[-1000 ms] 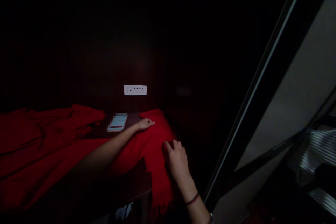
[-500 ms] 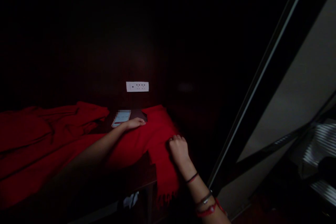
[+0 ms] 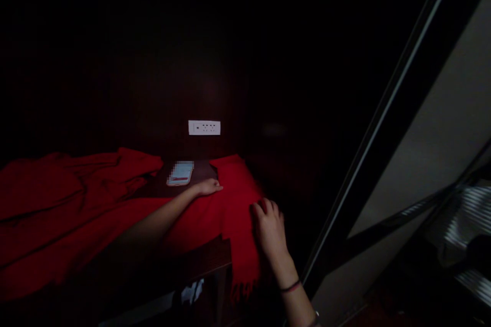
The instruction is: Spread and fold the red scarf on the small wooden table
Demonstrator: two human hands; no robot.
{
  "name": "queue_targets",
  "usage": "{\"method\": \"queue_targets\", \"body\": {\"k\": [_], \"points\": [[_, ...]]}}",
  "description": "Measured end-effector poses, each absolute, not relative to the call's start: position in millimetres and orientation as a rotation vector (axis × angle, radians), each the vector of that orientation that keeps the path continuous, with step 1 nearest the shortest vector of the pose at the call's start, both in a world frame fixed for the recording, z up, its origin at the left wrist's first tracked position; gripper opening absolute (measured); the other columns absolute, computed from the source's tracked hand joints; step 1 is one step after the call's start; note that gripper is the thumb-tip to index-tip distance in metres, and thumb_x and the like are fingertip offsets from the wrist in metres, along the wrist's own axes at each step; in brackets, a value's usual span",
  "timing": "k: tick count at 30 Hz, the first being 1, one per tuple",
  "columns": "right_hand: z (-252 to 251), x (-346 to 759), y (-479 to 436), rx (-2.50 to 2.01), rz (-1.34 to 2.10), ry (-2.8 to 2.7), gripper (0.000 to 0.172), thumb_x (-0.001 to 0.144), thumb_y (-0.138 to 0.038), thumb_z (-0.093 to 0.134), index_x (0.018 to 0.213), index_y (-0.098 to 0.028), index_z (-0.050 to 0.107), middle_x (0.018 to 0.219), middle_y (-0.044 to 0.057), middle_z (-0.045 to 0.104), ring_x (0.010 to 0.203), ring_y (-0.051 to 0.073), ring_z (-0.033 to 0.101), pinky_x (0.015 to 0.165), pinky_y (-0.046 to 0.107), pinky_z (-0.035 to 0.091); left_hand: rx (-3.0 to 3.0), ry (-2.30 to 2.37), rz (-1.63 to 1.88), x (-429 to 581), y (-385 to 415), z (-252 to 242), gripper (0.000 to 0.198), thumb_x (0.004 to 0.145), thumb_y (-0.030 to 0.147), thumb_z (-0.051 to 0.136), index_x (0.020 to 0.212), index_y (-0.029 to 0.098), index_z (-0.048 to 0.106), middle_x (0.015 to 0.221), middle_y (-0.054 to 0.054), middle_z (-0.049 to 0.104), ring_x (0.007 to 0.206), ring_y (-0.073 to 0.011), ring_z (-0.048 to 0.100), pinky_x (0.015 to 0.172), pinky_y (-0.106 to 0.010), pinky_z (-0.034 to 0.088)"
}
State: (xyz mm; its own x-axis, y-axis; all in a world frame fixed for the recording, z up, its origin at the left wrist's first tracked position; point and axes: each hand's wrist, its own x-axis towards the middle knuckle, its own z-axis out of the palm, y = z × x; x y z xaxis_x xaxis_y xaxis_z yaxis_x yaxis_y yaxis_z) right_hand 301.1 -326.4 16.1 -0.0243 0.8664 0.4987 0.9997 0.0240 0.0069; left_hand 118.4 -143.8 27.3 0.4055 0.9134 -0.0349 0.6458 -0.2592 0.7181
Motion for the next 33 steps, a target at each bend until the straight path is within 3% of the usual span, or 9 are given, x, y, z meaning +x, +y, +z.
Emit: {"method": "queue_targets", "body": {"k": [2,5,9,16,20,23,26,30,33], "points": [[22.8,293.6,-326.1,-1.755,-0.565,-2.177,0.035,0.077,-0.012,0.041,0.108,-0.026,0.05,0.115,0.007,0.046,0.106,0.021,0.036,0.079,0.032,0.032,1.995,1.34,0.528,112.6,-143.4,27.6,0.023,0.064,0.024,0.055,0.045,0.018,0.044,0.044,0.003,0.041,0.054,-0.0134,0.041,0.053,-0.025,0.027],[29.1,288.4,-324.1,-1.664,-0.538,-2.359,0.025,0.08,-0.015,0.04,0.097,-0.023,0.056,0.096,0.006,0.055,0.091,0.018,0.045,0.076,0.031,0.032,1.961,1.343,0.511,99.5,-143.9,31.9,0.02,0.064,0.026,0.055,0.048,0.017,0.045,0.046,0.003,0.043,0.053,-0.0133,0.042,0.052,-0.024,0.028],[24.5,294.9,-325.9,-1.675,-0.496,-2.186,0.027,0.08,-0.014,0.039,0.103,-0.019,0.054,0.09,0.006,0.057,0.082,0.016,0.048,0.074,0.027,0.034,1.9,1.28,0.49,83.7,-152.7,36.3,0.009,0.062,0.024,0.056,0.061,0.016,0.053,0.056,0.002,0.053,0.058,-0.014,0.048,0.054,-0.023,0.034],[11.2,302.5,-337.8,-1.754,-0.339,-2.235,0.026,0.078,-0.013,0.039,0.095,-0.021,0.058,0.09,0.005,0.057,0.085,0.016,0.049,0.076,0.026,0.034,1.894,1.279,0.523,73.1,-163.4,20.6,0.019,0.054,0.029,0.063,0.065,0.016,0.054,0.063,0.002,0.055,0.066,-0.0143,0.049,0.059,-0.021,0.035],[28.8,299.0,-327.7,-1.84,-0.304,-2.145,0.026,0.076,-0.009,0.036,0.084,-0.018,0.059,0.086,0.005,0.058,0.083,0.014,0.05,0.076,0.023,0.034,1.886,1.269,0.551,69.2,-157.5,15.5,0.035,0.06,0.042,0.057,0.084,0.017,0.054,0.062,0.003,0.052,0.058,-0.0119,0.046,0.051,-0.02,0.032],[50.2,296.4,-293.1,-1.935,-0.262,-1.999,0.028,0.078,-0.011,0.033,0.087,-0.015,0.058,0.089,0.008,0.058,0.082,0.014,0.052,0.072,0.022,0.036,1.856,1.223,0.54,69.0,-155.6,16.6,0.039,0.057,0.045,0.059,0.084,0.017,0.055,0.065,0.003,0.054,0.06,-0.012,0.048,0.052,-0.02,0.032],[66.1,294.2,-240.8,-1.939,-0.013,-2.096,0.031,0.079,-0.014,0.033,0.098,-0.008,0.056,0.1,0.014,0.057,0.09,0.018,0.052,0.075,0.024,0.037,1.808,1.222,0.551,73.2,-158.5,19.5,0.039,0.05,0.034,0.067,0.084,0.016,0.055,0.068,0.002,0.057,0.066,-0.0137,0.05,0.057,-0.021,0.035],[72.1,288.9,-185.3,-1.626,0.322,-2.407,0.037,0.073,-0.007,0.04,0.106,-0.014,0.054,0.11,0.005,0.055,0.1,0.012,0.049,0.084,0.019,0.034,1.768,1.135,0.602,78.8,-165.3,29.1,0.052,0.055,0.019,0.063,0.104,0.016,0.047,0.068,0.002,0.057,0.061,-0.0114,0.051,0.056,-0.021,0.037],[71.2,282.6,-167.5,-1.318,0.73,-2.495,0.038,0.076,-0.012,0.039,0.113,-0.014,0.049,0.116,0.004,0.051,0.103,0.011,0.046,0.087,0.021,0.033,1.688,0.923,0.7,79.6,-168.8,39.9,0.062,0.057,0.01,0.06,0.115,0.018,0.04,0.075,0.001,0.059,0.061,-0.0088,0.051,0.059,-0.021,0.038]]}}
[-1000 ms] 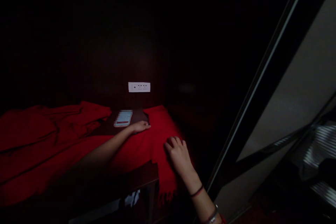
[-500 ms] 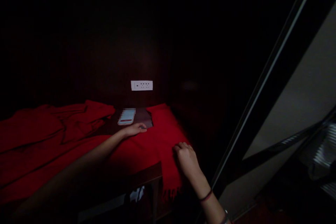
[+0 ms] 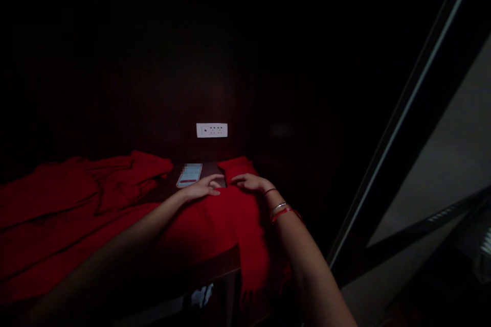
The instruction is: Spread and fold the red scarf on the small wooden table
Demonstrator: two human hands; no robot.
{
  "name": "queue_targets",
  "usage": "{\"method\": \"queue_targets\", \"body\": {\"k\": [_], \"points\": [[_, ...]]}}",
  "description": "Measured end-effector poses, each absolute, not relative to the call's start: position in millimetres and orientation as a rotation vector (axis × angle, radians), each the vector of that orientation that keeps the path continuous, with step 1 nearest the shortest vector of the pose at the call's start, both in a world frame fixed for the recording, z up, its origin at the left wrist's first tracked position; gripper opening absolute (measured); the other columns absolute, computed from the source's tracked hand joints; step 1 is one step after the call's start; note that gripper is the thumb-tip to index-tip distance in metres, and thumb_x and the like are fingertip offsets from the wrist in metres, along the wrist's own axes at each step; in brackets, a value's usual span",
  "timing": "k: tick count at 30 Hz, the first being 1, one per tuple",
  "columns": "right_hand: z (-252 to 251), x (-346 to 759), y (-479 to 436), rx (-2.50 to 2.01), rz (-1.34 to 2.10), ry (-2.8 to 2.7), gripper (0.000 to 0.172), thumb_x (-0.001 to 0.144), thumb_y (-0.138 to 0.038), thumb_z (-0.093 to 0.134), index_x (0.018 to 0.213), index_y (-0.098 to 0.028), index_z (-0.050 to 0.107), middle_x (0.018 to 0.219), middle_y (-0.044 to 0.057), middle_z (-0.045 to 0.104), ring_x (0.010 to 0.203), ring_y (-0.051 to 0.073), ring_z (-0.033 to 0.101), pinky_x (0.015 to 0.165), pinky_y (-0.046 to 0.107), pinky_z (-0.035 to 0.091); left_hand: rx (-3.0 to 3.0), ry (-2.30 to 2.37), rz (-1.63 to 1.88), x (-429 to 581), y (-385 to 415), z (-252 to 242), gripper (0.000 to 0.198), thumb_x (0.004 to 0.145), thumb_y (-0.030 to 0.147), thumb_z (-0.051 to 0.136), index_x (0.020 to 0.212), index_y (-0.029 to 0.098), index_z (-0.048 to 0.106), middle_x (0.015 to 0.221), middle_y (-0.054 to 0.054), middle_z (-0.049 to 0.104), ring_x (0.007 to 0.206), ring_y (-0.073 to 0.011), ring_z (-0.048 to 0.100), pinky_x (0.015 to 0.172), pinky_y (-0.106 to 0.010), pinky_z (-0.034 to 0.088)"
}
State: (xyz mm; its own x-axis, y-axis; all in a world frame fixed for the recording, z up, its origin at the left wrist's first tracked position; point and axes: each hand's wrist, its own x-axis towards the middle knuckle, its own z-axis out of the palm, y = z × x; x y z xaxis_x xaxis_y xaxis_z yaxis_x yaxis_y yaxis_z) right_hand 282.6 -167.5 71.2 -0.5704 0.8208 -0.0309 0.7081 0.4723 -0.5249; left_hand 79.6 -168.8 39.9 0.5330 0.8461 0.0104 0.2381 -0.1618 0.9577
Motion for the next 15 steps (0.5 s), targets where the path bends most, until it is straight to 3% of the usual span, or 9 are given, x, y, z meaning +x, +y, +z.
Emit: {"method": "queue_targets", "body": {"k": [3,7,11,15], "points": [[73.4,278.0,-160.1,-1.242,0.982,-2.482,0.035,0.077,-0.027,0.044,0.109,-0.014,0.053,0.109,0.004,0.055,0.093,0.012,0.051,0.081,0.022,0.036,1.659,0.823,0.764,79.5,-170.0,48.6,0.065,0.058,0.007,0.058,0.119,0.019,0.036,0.079,0.0,0.059,0.063,-0.0081,0.052,0.061,-0.021,0.039],[86.5,283.2,-150.6,-1.397,1.207,-2.538,0.044,0.068,-0.046,0.052,0.091,-0.011,0.061,0.082,0.003,0.063,0.069,0.012,0.053,0.065,0.022,0.04,1.643,0.867,0.813,78.3,-169.6,52.5,0.065,0.059,0.007,0.058,0.119,0.018,0.035,0.075,0.001,0.058,0.062,-0.0083,0.052,0.063,-0.022,0.039],[102.7,302.4,-138.8,-1.731,1.03,-2.654,0.046,0.055,-0.046,0.063,0.083,-0.009,0.063,0.071,0.003,0.062,0.062,0.013,0.051,0.058,0.022,0.038,1.598,0.958,0.796,76.0,-168.6,48.3,0.061,0.059,0.007,0.058,0.116,0.017,0.038,0.07,0.003,0.056,0.061,-0.0084,0.052,0.065,-0.023,0.039],[104.4,322.0,-132.6,-1.776,0.756,-2.747,0.039,0.059,-0.04,0.062,0.085,-0.011,0.064,0.075,0.003,0.062,0.067,0.013,0.052,0.06,0.02,0.037,1.642,1.025,0.746,80.9,-166.1,35.9,0.052,0.064,0.012,0.055,0.114,0.016,0.04,0.069,0.003,0.055,0.06,-0.0092,0.052,0.061,-0.022,0.04]]}}
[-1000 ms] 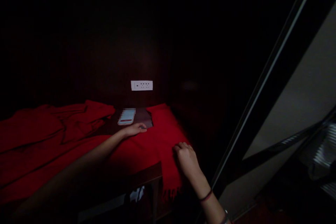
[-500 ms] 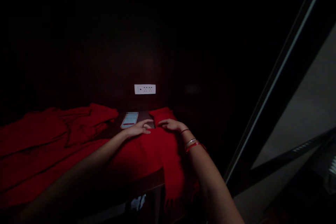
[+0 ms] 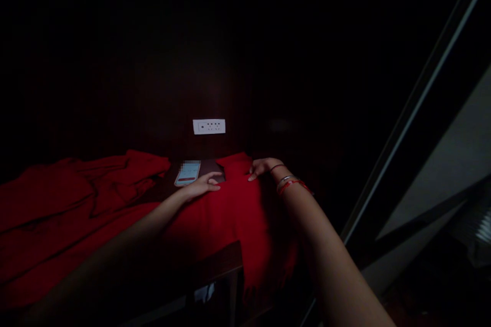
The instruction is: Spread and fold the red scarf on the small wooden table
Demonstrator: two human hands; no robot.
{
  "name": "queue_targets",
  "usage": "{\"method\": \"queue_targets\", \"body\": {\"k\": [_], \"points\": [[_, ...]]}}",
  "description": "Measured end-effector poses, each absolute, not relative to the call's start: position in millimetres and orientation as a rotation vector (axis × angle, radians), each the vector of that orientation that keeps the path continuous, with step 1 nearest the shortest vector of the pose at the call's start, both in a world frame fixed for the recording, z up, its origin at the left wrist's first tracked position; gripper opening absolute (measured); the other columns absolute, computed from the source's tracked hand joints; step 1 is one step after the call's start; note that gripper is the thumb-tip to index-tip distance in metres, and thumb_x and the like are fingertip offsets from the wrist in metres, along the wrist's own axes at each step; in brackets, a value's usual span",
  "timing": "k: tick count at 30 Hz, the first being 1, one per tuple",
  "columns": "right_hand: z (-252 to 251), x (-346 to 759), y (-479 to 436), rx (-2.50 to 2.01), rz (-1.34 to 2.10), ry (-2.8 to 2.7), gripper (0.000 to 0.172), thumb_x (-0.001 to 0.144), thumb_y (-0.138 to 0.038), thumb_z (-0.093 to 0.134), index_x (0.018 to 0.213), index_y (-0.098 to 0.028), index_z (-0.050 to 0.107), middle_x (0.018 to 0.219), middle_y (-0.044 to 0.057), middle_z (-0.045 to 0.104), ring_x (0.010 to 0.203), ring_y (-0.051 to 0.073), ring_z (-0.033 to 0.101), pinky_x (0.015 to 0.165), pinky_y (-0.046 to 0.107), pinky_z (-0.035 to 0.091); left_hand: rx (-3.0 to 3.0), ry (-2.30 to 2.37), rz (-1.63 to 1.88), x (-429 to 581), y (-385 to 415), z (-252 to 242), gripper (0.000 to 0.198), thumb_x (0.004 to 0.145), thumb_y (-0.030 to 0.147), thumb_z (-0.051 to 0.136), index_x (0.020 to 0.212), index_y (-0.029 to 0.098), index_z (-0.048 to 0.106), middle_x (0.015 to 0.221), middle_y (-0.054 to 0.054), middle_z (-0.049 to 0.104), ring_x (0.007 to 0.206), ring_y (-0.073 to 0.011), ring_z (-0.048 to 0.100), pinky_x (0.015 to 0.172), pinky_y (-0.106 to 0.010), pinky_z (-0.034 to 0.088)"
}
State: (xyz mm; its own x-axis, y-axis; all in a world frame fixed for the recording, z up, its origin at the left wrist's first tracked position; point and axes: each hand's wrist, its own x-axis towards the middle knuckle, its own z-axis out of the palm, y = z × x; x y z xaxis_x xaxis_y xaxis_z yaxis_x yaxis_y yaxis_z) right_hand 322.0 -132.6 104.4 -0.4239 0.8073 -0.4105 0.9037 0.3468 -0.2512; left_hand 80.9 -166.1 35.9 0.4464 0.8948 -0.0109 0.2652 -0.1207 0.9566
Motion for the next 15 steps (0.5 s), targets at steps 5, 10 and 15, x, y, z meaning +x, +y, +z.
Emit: {"method": "queue_targets", "body": {"k": [5,10,15], "points": [[90.6,333.6,-137.4,1.604,-0.496,2.418,0.035,0.065,-0.036,0.057,0.09,-0.012,0.063,0.083,0.003,0.063,0.069,0.014,0.053,0.06,0.02,0.036,1.855,1.217,0.638,91.9,-162.3,19.9,0.041,0.069,0.016,0.051,0.109,0.013,0.046,0.065,0.002,0.054,0.058,-0.0116,0.052,0.056,-0.022,0.041],[80.5,332.1,-140.5,1.761,-0.345,2.389,0.033,0.073,-0.036,0.051,0.093,-0.012,0.062,0.089,0.006,0.062,0.075,0.015,0.055,0.061,0.02,0.037,1.935,1.325,0.623,89.5,-161.6,17.8,0.039,0.068,0.016,0.053,0.107,0.012,0.048,0.076,-0.002,0.057,0.07,-0.0145,0.055,0.063,-0.023,0.042],[64.8,316.7,-155.6,2.025,-0.097,2.356,0.032,0.075,-0.03,0.05,0.102,-0.014,0.055,0.103,0.011,0.055,0.09,0.019,0.051,0.073,0.024,0.037,2.065,1.457,0.654,87.5,-177.2,21.1,0.048,0.07,0.017,0.051,0.117,0.011,0.04,0.104,-0.011,0.052,0.097,-0.0216,0.049,0.083,-0.032,0.037]]}}
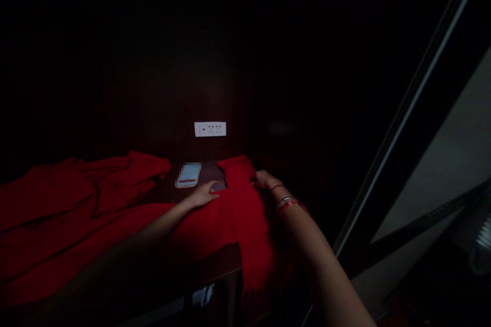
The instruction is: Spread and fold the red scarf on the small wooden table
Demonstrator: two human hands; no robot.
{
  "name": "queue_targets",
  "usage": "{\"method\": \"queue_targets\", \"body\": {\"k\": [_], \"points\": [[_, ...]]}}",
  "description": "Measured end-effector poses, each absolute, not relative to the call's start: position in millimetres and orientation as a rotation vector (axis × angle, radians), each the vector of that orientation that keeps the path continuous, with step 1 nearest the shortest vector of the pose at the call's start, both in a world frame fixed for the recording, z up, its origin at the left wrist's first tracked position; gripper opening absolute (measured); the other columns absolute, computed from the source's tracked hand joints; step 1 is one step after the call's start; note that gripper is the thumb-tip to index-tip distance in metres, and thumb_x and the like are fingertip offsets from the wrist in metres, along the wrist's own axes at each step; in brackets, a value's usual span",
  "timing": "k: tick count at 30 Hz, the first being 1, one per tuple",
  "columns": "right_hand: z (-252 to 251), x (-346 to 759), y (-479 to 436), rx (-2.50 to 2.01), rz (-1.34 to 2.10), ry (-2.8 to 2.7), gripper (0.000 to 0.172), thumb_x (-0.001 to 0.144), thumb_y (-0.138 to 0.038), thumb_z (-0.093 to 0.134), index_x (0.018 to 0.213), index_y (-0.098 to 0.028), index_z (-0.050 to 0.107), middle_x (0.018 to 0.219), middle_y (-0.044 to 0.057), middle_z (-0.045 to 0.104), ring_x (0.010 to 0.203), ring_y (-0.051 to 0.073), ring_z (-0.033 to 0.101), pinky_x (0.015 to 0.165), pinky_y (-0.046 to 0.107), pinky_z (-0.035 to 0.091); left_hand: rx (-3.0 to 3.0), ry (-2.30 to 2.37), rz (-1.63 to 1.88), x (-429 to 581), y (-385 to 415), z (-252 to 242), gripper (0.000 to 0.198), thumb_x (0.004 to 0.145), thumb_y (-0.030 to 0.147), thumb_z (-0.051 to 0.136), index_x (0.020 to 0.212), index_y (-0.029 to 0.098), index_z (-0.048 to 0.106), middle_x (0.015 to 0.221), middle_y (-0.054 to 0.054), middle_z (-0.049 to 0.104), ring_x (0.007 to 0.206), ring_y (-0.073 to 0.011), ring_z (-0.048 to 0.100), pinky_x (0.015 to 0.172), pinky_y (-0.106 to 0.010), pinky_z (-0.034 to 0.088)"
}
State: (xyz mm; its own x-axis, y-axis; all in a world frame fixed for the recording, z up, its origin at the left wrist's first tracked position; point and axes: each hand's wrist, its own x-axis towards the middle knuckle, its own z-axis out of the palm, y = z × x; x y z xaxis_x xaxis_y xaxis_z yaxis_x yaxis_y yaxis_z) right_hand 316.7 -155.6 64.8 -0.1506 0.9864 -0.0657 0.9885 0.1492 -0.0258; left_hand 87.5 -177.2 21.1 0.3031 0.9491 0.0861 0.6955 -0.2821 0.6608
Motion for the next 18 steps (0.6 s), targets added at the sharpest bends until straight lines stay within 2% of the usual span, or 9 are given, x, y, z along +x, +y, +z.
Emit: {"method": "queue_targets", "body": {"k": [4,6,8,11,18], "points": [[46.2,295.7,-190.6,2.337,0.118,2.296,0.044,0.083,-0.033,0.033,0.121,-0.012,0.035,0.12,0.018,0.039,0.106,0.025,0.04,0.08,0.037,0.035,2.522,1.478,0.72,89.7,-210.7,15.8,0.051,0.078,0.035,0.042,0.125,0.018,0.031,0.132,-0.012,0.026,0.121,-0.0245,0.024,0.097,-0.038,0.021],[34.9,284.9,-211.3,2.399,0.155,2.358,0.049,0.083,-0.041,0.03,0.126,-0.017,0.028,0.127,0.015,0.032,0.114,0.027,0.03,0.086,0.044,0.031,2.689,1.374,0.583,88.4,-228.3,8.4,0.059,0.078,0.047,0.037,0.129,0.021,0.023,0.139,-0.008,0.012,0.125,-0.0247,0.01,0.099,-0.04,0.017],[22.7,276.5,-228.9,2.3,0.081,2.485,0.056,0.081,-0.05,0.026,0.13,-0.024,0.021,0.134,0.01,0.023,0.121,0.027,0.018,0.091,0.048,0.023,2.731,1.293,0.382,84.4,-241.3,0.0,0.066,0.077,0.055,0.032,0.132,0.023,0.015,0.14,-0.006,0.004,0.126,-0.0252,0.004,0.099,-0.043,0.015],[7.3,271.6,-242.6,2.111,-0.103,2.528,0.061,0.079,-0.059,0.016,0.132,-0.029,0.013,0.139,0.004,0.012,0.125,0.027,0.005,0.096,0.05,0.011,2.697,1.283,0.174,75.4,-250.1,-7.9,0.071,0.075,0.062,0.025,0.132,0.023,0.011,0.139,-0.008,0.006,0.126,-0.0256,0.006,0.098,-0.045,0.014],[11.9,271.9,-237.7,2.06,-0.228,2.328,0.069,0.075,-0.065,0.016,0.132,-0.027,0.006,0.14,0.005,0.002,0.125,0.028,-0.002,0.096,0.051,0.004,2.62,1.369,0.036,60.1,-258.7,0.4,0.075,0.071,0.067,0.023,0.132,0.024,0.014,0.138,-0.006,0.01,0.125,-0.0273,0.007,0.098,-0.048,0.012]]}}
